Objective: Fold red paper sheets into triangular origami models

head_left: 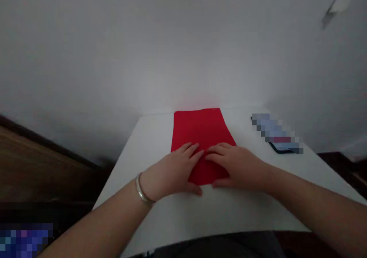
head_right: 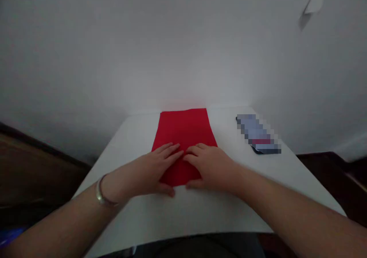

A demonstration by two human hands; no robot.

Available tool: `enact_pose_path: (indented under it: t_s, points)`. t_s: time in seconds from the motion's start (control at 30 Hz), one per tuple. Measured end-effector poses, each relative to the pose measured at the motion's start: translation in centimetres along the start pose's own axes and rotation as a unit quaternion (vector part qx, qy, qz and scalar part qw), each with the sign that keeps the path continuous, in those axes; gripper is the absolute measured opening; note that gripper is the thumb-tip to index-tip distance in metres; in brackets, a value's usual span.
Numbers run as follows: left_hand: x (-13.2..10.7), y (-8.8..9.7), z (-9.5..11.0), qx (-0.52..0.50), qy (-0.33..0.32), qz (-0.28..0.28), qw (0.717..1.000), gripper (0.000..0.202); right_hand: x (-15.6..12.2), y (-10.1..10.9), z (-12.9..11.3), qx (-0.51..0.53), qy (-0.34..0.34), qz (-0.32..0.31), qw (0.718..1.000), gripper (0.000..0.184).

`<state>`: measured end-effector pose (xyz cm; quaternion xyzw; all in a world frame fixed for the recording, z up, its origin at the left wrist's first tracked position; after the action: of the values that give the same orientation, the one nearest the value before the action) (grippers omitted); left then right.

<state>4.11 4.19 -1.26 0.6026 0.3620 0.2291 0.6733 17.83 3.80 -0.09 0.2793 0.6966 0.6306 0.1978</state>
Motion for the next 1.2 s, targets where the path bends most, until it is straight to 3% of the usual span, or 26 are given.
enact_pose_path:
  t_s: [0.23, 0.4, 0.53, 0.57, 0.63, 0.73, 0.8, 0.87, 0.93, 1.0, 1.2]
  points:
    - [-0.5, 0.5, 1.1, 0.032, -0.018, 0.065, 0.997, 0.068, -0.2, 0.1, -0.3, 0.013, 0.005, 0.012, 1.0, 0.062]
    - [-0.5, 1.8, 1.8, 0.03, -0.056, 0.094, 0.994, 0.039, -0.1, 0.4, -0.4, 0.034, 0.01, 0.012, 0.999, 0.035]
    - [-0.5, 3.1, 0.4, -0.014, -0.042, 0.091, 0.995, 0.022, 0.0, 0.4, -0.3, 0.034, -0.008, 0.003, 0.999, 0.023]
    - [-0.5, 3.7, -0.1, -0.033, -0.034, 0.119, 0.992, 0.025, 0.1, 0.4, -0.1, 0.03, -0.023, 0.001, 0.999, 0.023]
    - [-0.7, 5.2, -1.4, -0.081, 0.009, 0.226, 0.971, 0.033, 0.1, 0.5, 0.7, 0.017, -0.07, -0.002, 0.997, 0.024]
    - [-1.8, 6.8, -2.7, -0.118, 0.056, 0.418, 0.899, 0.028, 0.0, 1.0, 2.5, 0.001, -0.158, 0.015, 0.987, 0.029]
    - [-2.2, 6.8, -2.0, -0.1, 0.02, 0.46, 0.882, 0.018, -0.1, 1.7, 3.6, 0.017, -0.199, 0.054, 0.978, 0.03]
    - [-2.1, 6.3, -0.5, -0.065, -0.053, 0.423, 0.902, 0.013, -0.3, 2.5, 4.5, 0.039, -0.226, 0.101, 0.968, 0.03]
    - [-1.7, 5.4, 1.1, -0.029, -0.121, 0.352, 0.928, 0.018, -0.6, 3.4, 5.2, 0.038, -0.255, 0.141, 0.956, 0.031]
    - [-1.2, 4.3, 2.0, -0.007, -0.143, 0.285, 0.948, 0.022, -0.9, 4.2, 5.3, 0.024, -0.272, 0.175, 0.946, 0.03]
    - [1.0, 0.0, 1.0, -0.013, -0.038, 0.145, 0.989, 0.06, -1.3, 5.6, 3.1, -0.081, -0.232, 0.206, 0.947, 0.03]
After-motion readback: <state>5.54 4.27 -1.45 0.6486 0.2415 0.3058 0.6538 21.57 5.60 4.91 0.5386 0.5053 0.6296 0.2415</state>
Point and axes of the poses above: each hand's wrist, its own x-axis towards the middle knuckle, its own y-axis out of the back of the hand, z = x × y, the point moved 6 cm from there along x, towards the middle knuckle, and after that the axes turned 4 degrees about y, right-handed, at the moved point
